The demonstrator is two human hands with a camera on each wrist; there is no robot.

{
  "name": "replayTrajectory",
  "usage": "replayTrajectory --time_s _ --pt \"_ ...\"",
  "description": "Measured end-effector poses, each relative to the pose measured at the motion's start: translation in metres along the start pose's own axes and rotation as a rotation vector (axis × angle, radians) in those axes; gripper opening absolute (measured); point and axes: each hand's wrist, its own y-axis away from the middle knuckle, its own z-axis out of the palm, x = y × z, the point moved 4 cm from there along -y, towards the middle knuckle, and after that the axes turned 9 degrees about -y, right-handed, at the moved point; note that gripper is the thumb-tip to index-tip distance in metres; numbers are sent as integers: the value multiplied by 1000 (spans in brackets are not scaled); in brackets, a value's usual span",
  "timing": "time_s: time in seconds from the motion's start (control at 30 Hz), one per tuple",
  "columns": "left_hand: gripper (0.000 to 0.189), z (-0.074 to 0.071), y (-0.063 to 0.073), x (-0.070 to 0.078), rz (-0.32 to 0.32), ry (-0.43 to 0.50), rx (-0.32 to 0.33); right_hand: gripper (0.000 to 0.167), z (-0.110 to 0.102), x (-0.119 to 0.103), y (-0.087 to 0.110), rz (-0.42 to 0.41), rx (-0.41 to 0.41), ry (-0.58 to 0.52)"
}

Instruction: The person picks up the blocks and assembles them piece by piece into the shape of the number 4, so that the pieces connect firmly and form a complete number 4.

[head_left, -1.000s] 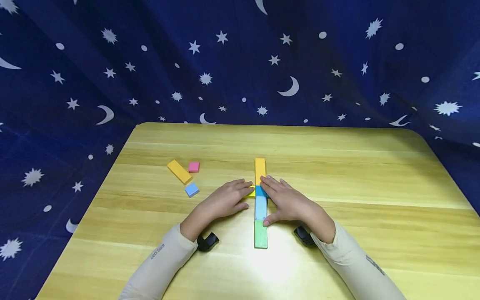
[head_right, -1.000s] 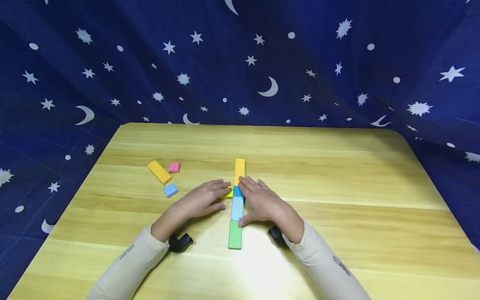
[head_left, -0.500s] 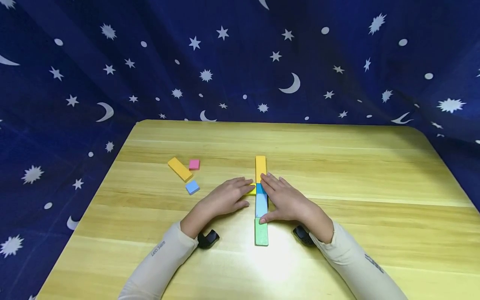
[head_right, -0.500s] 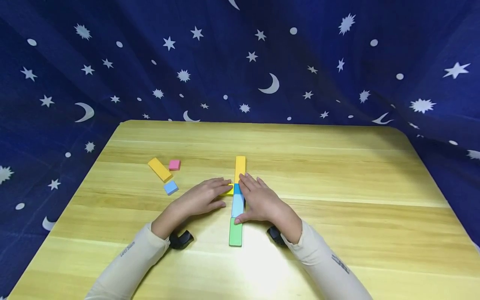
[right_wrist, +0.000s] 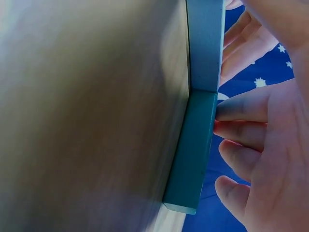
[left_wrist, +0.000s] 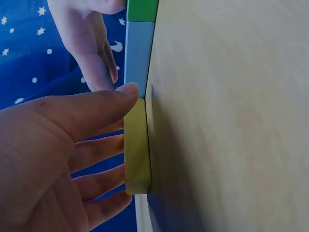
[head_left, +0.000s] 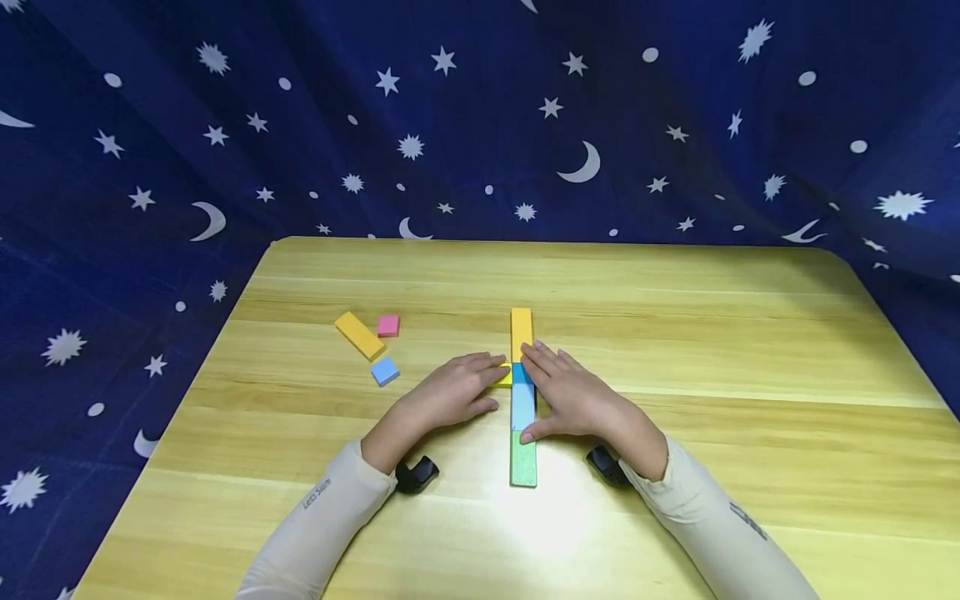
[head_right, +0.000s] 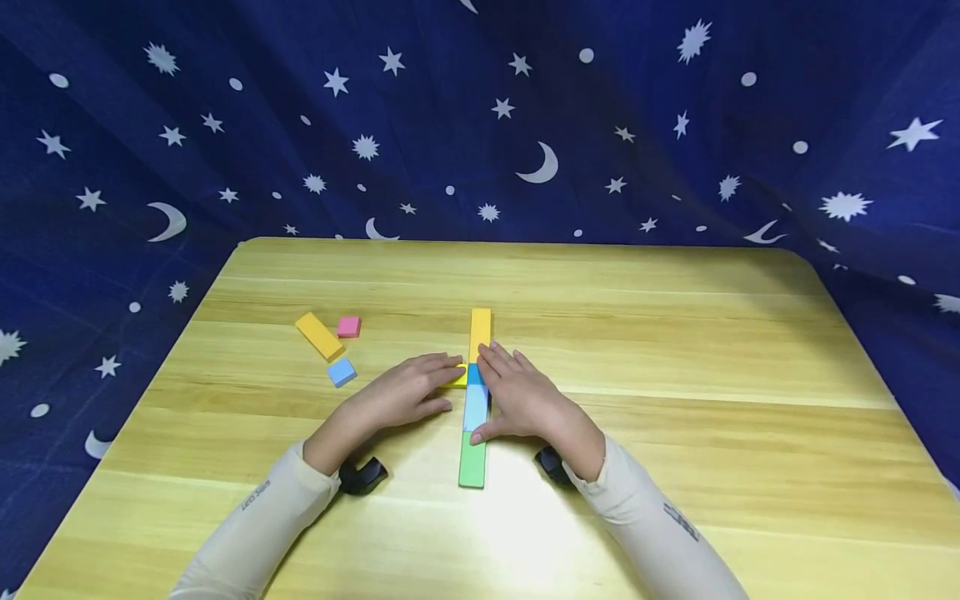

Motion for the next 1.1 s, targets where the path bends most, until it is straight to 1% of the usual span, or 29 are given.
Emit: replayTrajectory --time_s 0.2,0.4,0.63,0.87,0.97,1.1 --pt "50 -1 0 0 3 -15 0 109 -1 0 0 -6 6 14" --pt "50 -3 -1 0 1 -8 -2 107 -3 -1 0 -4 10 21" --pt "50 -2 -1 0 10 -4 3 105 -4 1 0 -14 17 -1" --pt "49 -2 0 0 22 -7 21 102 -13 8 2 -12 73 -49" --pt "49 -2 0 0 22 -7 23 101 -14 10 3 -17 71 -62" --pt "49 -2 0 0 16 -2 18 102 -10 10 2 -36 56 -68"
